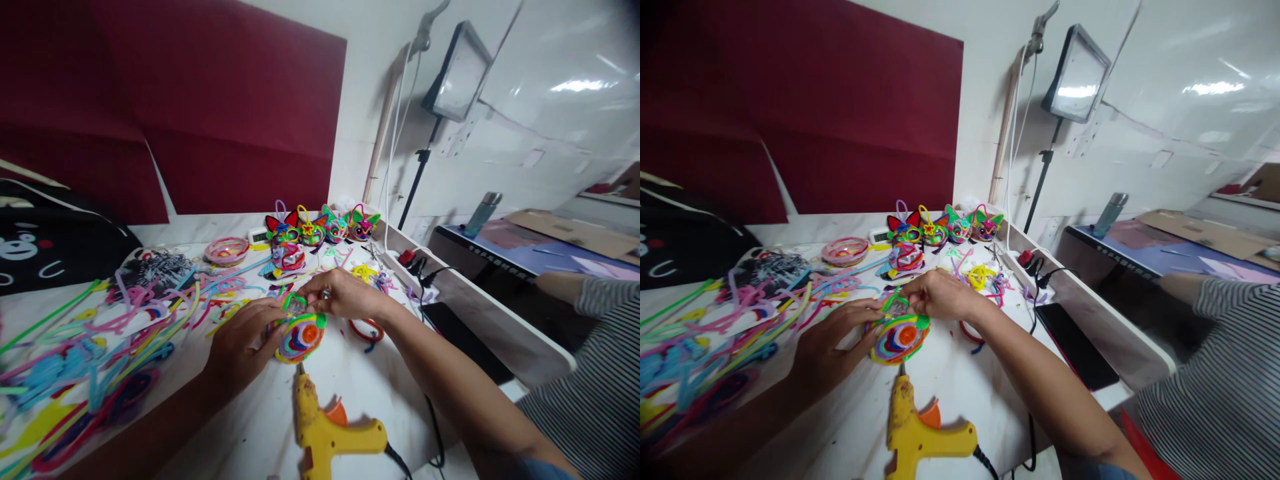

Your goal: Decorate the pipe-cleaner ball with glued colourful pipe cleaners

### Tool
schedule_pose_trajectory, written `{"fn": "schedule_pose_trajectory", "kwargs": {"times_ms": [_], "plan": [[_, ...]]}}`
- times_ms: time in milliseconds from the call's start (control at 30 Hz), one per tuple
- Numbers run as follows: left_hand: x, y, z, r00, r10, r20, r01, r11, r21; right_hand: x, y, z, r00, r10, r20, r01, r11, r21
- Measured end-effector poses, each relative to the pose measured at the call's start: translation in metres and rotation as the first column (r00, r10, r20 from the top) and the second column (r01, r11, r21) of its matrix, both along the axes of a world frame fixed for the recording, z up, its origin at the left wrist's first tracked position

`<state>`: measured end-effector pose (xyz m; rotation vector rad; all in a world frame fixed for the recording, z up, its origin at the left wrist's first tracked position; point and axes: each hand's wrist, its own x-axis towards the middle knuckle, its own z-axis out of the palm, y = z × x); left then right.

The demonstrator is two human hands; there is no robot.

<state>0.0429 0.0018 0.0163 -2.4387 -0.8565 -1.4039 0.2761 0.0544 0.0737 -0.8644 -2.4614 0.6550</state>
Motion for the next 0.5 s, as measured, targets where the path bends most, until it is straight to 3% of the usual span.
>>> {"fn": "schedule_pose_trajectory", "kwargs": {"times_ms": [233, 500], "plan": [[-0.003, 0.004, 0.001, 0.999, -0.037, 0.017, 0.039, 0.996, -0.08, 0.001, 0.0, 0.005, 0.994, 0.07, 0.086, -0.068, 0.997, -0.03], [-0.01, 0.011, 0.007, 0.995, -0.066, -0.075, 0.058, 0.992, -0.108, 0.001, -0.01, 0.006, 0.987, 0.031, 0.16, -0.056, 0.987, 0.152]]}}
